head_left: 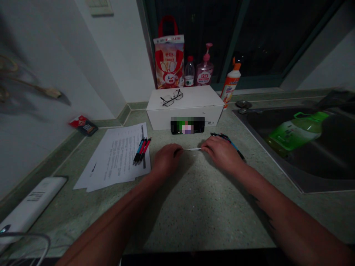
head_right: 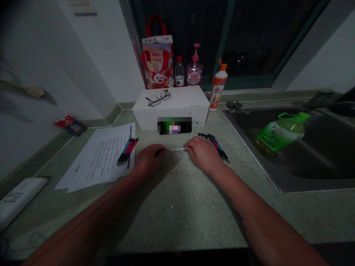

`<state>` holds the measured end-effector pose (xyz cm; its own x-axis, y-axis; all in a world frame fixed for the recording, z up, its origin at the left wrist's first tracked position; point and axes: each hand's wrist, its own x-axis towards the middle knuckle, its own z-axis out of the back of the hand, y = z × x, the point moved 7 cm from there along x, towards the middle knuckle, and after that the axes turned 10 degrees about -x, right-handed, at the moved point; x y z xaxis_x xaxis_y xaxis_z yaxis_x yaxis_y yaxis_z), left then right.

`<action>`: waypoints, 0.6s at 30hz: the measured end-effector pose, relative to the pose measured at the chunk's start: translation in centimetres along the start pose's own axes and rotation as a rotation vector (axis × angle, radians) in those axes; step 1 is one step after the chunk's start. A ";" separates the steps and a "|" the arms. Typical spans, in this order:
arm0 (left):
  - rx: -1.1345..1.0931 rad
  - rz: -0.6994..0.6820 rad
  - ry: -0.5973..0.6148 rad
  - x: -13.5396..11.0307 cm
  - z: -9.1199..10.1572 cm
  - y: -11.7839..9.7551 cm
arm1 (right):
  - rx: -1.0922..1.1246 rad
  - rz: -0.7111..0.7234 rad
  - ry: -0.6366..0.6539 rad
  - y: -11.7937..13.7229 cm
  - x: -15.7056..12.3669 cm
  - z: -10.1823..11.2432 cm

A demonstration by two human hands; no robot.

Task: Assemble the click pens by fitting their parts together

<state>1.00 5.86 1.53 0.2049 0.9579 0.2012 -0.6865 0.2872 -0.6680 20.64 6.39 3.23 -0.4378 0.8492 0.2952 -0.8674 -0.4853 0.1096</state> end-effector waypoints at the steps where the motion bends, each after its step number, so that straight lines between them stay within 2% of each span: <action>1: 0.013 0.008 -0.002 0.0 0.1 0.1 | -0.005 -0.021 0.013 -0.5 0.0 0.0; 3: 0.058 0.019 0.019 0.0 0.1 0.2 | 0.045 -0.014 0.054 -1.1 0.1 0.0; 6: 0.140 -0.006 0.113 -0.1 -0.7 -0.1 | 0.155 0.057 0.152 -0.7 0.0 -0.5; 10: 0.164 -0.036 0.212 -0.4 -1.6 -0.6 | 0.141 0.085 0.240 0.4 -0.2 -1.3; 15: -0.009 0.070 0.130 -0.3 -1.0 -0.4 | 0.161 0.032 0.187 1.2 -0.2 -0.8; 18: -0.162 0.065 0.172 -0.8 -1.3 -1.0 | 0.255 0.055 0.103 2.7 -0.3 -0.1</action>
<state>2.43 4.78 1.11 0.2888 0.9566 0.0382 -0.5844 0.2077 -0.7844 18.43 4.84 3.29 -0.5155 0.8306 0.2107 -0.7599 -0.5567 0.3356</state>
